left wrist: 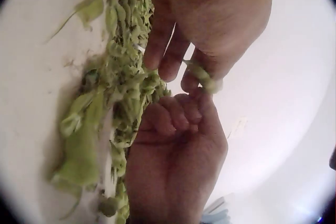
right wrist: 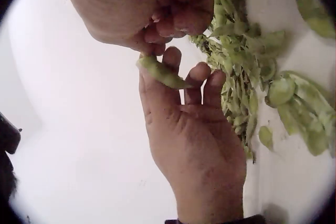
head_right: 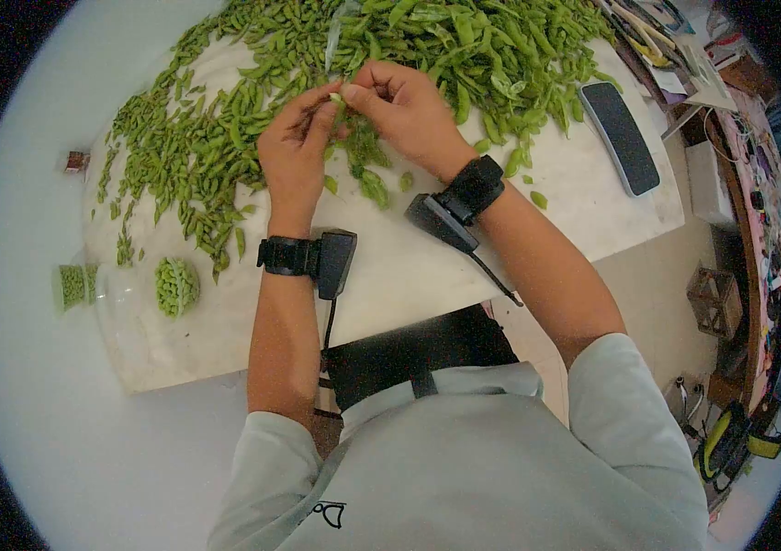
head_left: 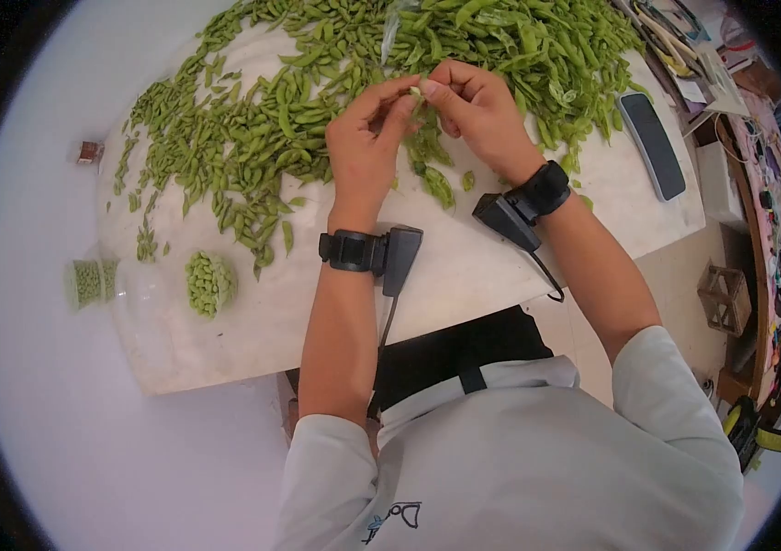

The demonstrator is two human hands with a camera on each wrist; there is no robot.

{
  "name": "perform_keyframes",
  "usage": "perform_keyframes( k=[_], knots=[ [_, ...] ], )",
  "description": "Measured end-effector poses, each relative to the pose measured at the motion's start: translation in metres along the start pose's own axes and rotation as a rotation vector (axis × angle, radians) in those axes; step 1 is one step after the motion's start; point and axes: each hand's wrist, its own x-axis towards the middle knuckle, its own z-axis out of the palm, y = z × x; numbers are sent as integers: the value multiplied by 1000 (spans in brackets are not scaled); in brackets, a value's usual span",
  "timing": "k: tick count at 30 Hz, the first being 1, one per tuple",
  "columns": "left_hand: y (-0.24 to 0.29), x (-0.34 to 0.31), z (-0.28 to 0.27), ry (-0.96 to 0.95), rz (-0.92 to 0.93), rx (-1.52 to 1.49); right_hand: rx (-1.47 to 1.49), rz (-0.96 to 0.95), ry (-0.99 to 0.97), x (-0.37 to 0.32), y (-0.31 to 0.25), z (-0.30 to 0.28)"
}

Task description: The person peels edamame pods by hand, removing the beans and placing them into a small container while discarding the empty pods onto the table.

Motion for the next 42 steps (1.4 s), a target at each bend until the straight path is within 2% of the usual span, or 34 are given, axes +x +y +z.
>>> perform_keyframes(
  k=[2, 5, 8, 9, 12, 16, 18, 21, 24, 25, 27, 31, 34, 38, 40, 42],
  knots=[
    [3, 1, -1, 41, 30, 46, 13, 52, 14, -1, -1, 5],
    [-5, 4, -8, 209, 137, 162, -12, 48, 42, 0, -3, 8],
    [10, 7, -13, 316, 174, -43, 59, 291, -123, -1, -21, 6],
    [16, 6, -17, 363, 166, -44, 102, 308, -239, 1, -17, 2],
    [41, -4, -31, 475, 187, -89, 539, 139, 189, 1, -34, 4],
    [85, -44, -74, 517, 168, 150, 498, 273, 56, 2, -16, -6],
    [92, -67, -111, 580, 200, 312, 410, 245, 38, 1, -21, -5],
    [100, -94, -154, 661, 77, 419, 382, 234, 43, -1, -23, 1],
    [86, -113, -206, 612, 11, 577, 336, 240, 51, -1, -17, -1],
    [88, -114, -207, 664, 6, 565, 317, 251, 51, -2, -17, 1],
    [91, -121, -220, 615, -25, 656, 274, 256, 45, -2, -15, 6],
    [88, -125, -226, 500, -81, 631, 188, 233, 19, 0, -14, 7],
    [90, -126, -223, 459, -215, 818, 155, 237, -12, -1, -13, 8],
    [81, -126, -224, 389, -226, 952, 100, 229, -41, 0, -4, 8],
    [92, -121, -206, 418, -206, 990, 90, 224, -43, 0, -6, 9],
    [94, -114, -198, 410, -127, 990, 73, 229, -45, -1, -10, 10]
  ],
)
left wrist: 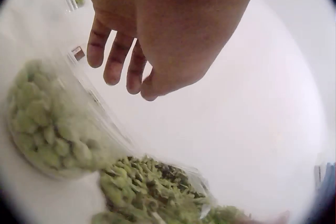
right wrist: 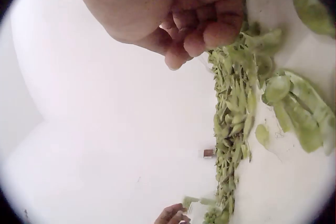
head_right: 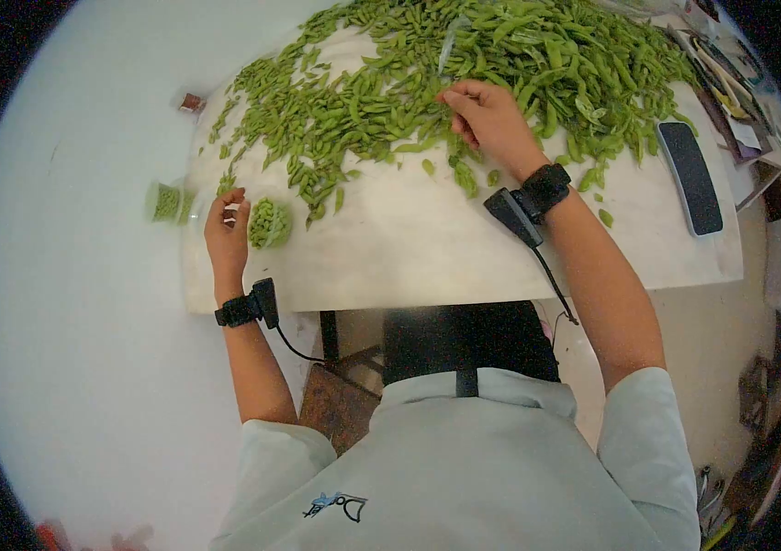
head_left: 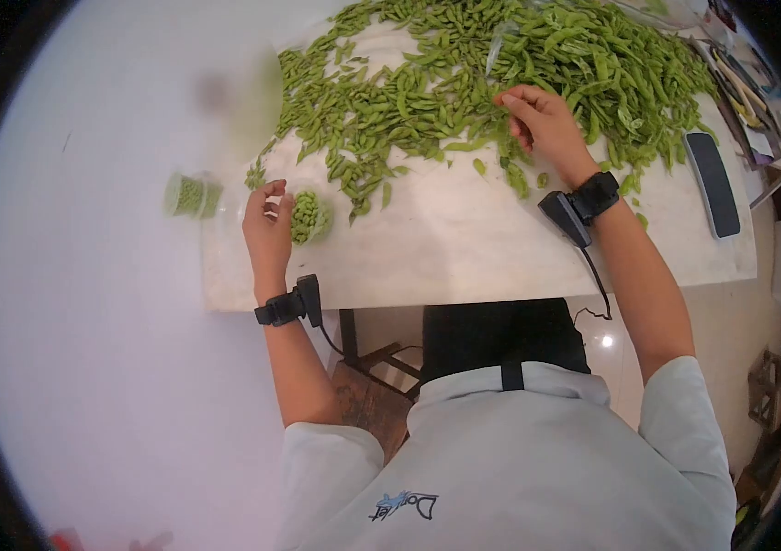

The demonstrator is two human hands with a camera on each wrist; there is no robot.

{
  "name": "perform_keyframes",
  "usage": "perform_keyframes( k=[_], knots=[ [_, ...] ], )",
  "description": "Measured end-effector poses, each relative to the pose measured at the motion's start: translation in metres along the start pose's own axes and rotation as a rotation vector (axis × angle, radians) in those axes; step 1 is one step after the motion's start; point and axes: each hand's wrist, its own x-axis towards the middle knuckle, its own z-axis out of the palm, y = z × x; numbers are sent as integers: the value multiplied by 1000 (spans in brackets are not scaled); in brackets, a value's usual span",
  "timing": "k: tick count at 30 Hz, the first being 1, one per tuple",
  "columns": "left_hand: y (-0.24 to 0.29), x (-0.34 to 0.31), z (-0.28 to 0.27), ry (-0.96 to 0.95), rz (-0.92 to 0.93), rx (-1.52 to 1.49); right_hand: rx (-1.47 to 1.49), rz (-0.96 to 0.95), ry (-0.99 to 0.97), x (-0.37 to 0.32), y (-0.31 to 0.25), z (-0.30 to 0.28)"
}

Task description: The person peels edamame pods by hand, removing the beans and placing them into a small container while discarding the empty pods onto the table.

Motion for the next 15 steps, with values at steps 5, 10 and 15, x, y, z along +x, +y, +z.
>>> perform_keyframes(
  k=[5, 10, 15],
  knots=[
    [1, 23, 11, -26, 363, -141, 56, -41, 12, 1, 5, 2],
    [64, 44, 44, -213, -13, -117, 104, -45, -94, 1, 10, -2],
    [53, 83, 92, -244, 292, 116, 77, -44, -84, -2, 1, 0]
  ],
)
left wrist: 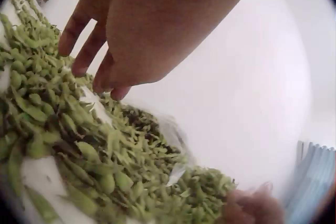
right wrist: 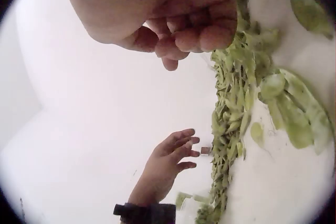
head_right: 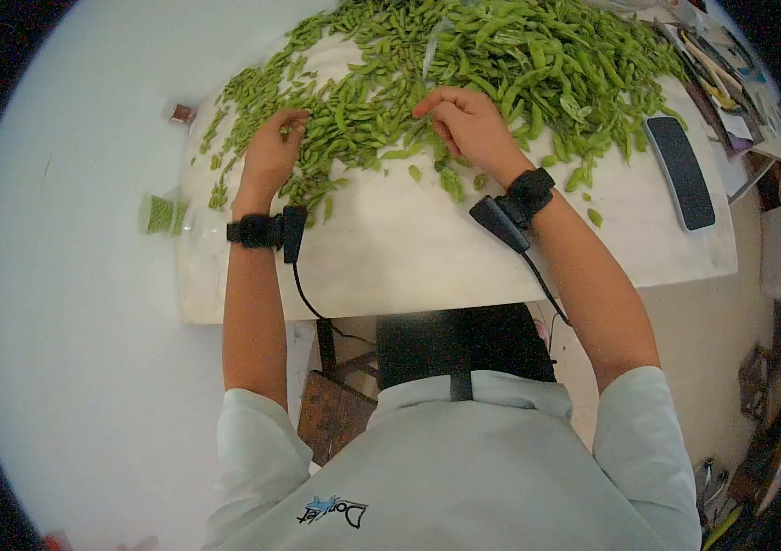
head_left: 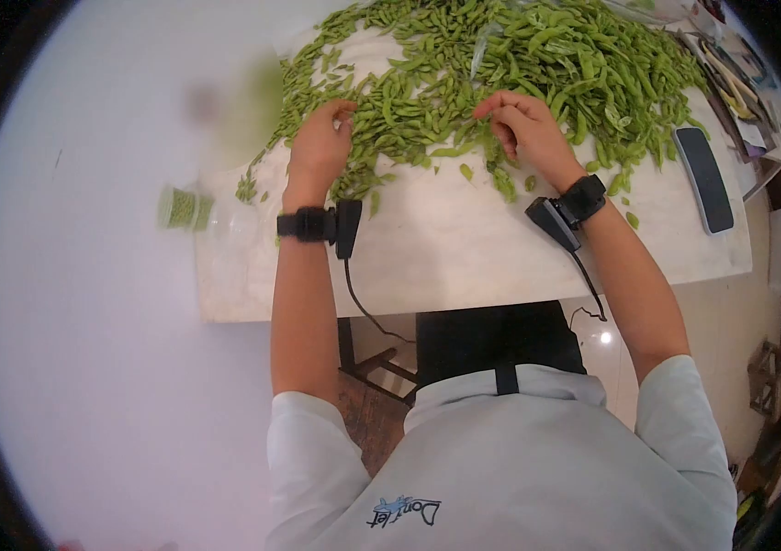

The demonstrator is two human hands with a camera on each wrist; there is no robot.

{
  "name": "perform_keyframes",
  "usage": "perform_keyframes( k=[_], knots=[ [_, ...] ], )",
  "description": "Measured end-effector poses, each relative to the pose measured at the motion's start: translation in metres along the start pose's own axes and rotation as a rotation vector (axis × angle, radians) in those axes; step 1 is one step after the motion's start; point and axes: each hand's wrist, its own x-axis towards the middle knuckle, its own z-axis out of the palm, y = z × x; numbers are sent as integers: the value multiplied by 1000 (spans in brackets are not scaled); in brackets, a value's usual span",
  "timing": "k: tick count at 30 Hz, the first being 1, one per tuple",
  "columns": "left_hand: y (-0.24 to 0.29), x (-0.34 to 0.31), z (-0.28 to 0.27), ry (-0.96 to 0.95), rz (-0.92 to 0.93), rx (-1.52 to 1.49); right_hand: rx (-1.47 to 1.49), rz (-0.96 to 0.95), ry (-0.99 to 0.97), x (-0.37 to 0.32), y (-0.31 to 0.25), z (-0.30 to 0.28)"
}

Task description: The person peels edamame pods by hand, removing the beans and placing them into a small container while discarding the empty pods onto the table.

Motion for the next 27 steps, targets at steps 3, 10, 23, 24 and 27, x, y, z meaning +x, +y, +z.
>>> perform_keyframes(
  k=[3, 10, 23, 24, 27],
  knots=[
    [-6, 21, 15, -45, 0, 80, -71, -23, 2, 1, 0, 0],
    [7, 51, 36, -33, 30, -156, -134, -26, 32, 2, 5, 1],
    [33, 85, 66, -261, -83, 285, -196, -70, 51, 4, 6, -1],
    [34, 83, 68, -226, -94, 326, -196, -67, 49, 4, 5, 0],
    [36, 81, 72, -147, -116, 421, -202, -45, 17, 2, 2, 0]
  ],
)
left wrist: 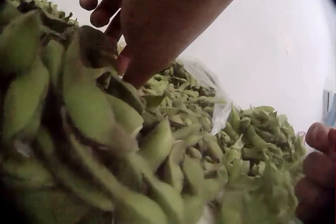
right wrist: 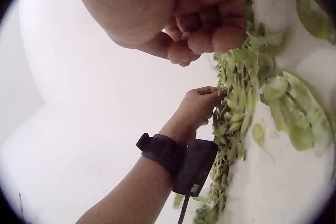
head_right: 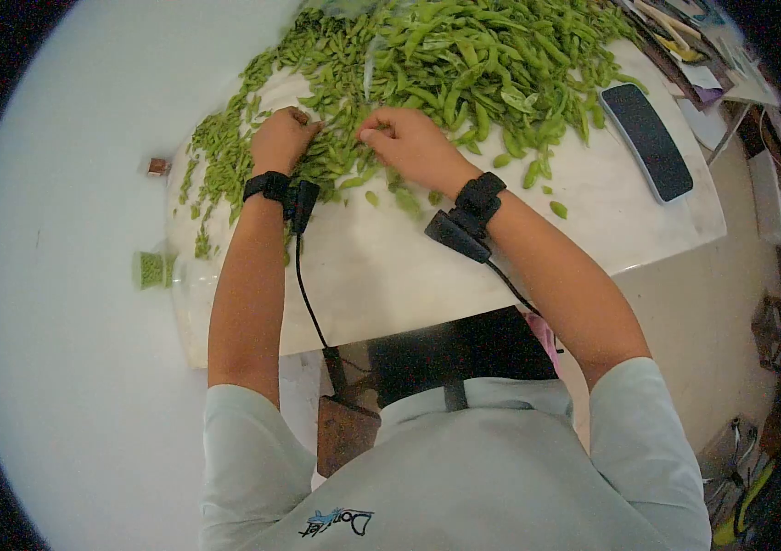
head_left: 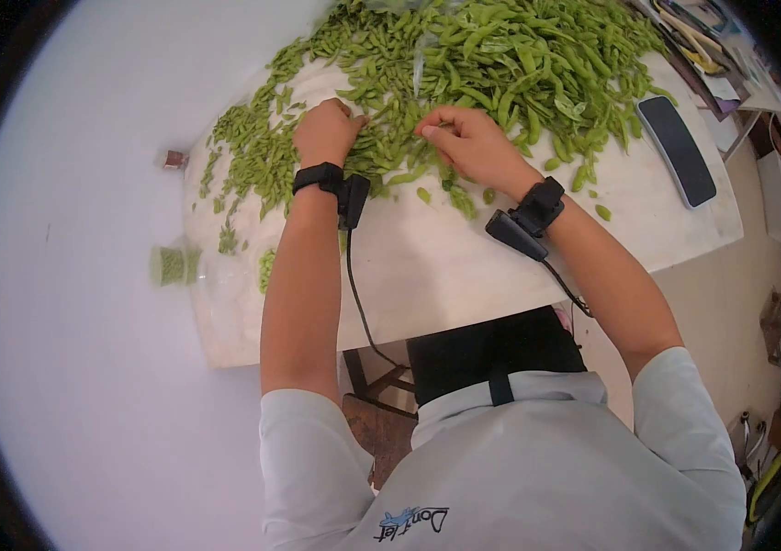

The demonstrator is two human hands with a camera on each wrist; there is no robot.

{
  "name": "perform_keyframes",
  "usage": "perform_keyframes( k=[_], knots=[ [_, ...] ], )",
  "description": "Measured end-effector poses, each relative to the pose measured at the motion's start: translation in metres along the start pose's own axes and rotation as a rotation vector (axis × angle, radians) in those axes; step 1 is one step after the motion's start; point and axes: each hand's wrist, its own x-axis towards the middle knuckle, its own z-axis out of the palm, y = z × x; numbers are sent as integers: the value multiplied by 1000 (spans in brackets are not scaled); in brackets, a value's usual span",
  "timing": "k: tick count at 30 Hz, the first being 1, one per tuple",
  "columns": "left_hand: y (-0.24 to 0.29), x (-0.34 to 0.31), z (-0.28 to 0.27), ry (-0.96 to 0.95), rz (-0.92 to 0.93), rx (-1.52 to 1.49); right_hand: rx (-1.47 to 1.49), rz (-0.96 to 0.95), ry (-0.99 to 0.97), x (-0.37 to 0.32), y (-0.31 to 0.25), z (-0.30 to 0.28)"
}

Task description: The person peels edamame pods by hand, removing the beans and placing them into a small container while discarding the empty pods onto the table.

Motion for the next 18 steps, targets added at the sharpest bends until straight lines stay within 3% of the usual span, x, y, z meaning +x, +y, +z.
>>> perform_keyframes(
  k=[8, 11, 14, 15, 18],
  knots=[
    [-9, 7, 16, 43, -104, 162, -14, -2, 20, -1, -2, 0],
    [-2, -2, -2, 108, -77, 18, -27, 8, 31, 0, 1, 0],
    [8, -17, -15, 230, 67, -606, -11, -62, 134, 2, 2, -1],
    [24, -31, -26, 102, -3, -786, -4, -95, 180, 2, 3, -1],
    [53, -58, -11, 38, 7, -1348, 258, -99, 172, 0, -5, -1]
  ],
)
